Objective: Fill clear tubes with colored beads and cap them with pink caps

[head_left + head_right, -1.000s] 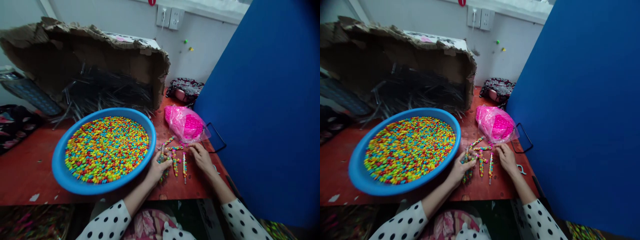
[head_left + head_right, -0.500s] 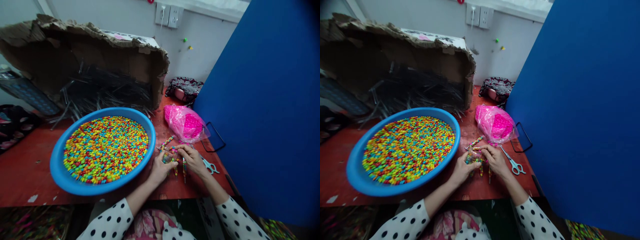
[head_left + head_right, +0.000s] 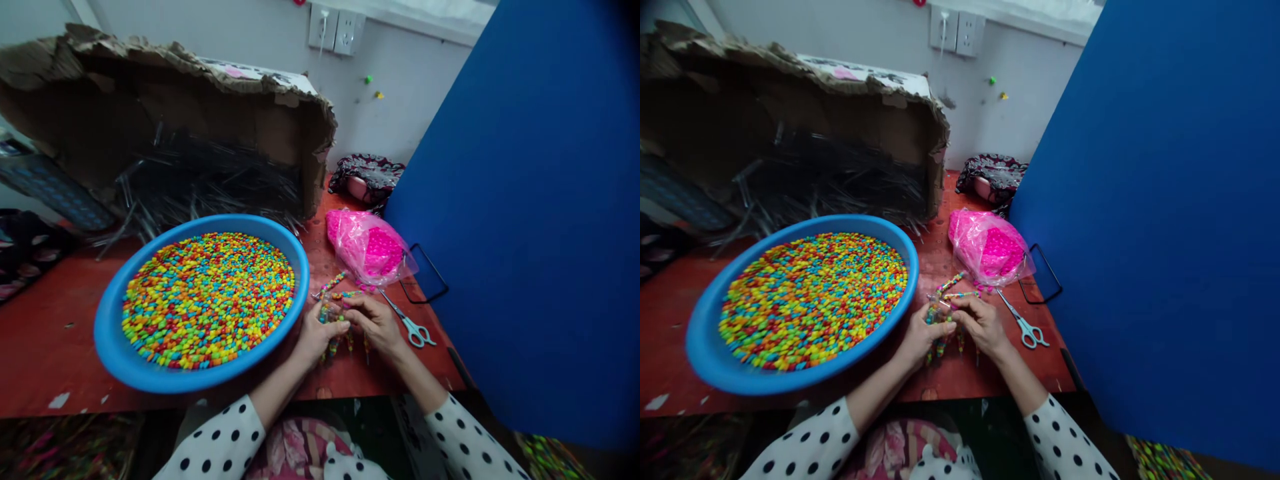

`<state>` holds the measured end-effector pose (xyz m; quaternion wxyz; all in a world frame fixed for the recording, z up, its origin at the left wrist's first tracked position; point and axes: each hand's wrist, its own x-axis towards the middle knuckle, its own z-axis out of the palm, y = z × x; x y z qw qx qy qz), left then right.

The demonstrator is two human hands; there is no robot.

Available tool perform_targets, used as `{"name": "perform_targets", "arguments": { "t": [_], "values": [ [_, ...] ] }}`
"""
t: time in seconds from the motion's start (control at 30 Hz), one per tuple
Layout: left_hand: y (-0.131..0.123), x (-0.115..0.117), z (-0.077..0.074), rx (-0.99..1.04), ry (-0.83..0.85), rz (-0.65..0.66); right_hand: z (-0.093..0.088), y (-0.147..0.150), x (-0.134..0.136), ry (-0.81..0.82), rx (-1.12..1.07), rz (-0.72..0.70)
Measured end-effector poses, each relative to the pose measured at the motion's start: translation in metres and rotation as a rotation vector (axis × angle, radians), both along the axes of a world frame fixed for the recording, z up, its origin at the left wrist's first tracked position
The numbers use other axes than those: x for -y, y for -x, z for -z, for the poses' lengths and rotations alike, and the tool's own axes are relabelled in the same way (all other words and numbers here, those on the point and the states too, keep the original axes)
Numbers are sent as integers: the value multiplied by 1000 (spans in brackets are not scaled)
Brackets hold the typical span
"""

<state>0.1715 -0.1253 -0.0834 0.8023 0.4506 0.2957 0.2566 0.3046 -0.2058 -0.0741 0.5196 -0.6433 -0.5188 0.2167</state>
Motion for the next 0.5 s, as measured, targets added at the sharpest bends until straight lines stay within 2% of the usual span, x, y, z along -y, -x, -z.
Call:
{"name": "perform_targets", "arguments": {
  "t": [0.13,0.27,0.33,0.4,0.5],
  "values": [
    [1,3,0,-56,40,15,13,8,1,19,-50,121],
    [4,-2,-6,-114,-172,-48,23,14,-4,79,-356,232],
    [7,-6,-9,-123,-273,-97,25,9,-8,108,-381,261],
    [10,-10,-8,-134,-323,-110,25,-2,-10,125,-202,290],
    [13,-9,-3,-136,-292,-39,23,-28,-9,139,280,339]
  ]
}}
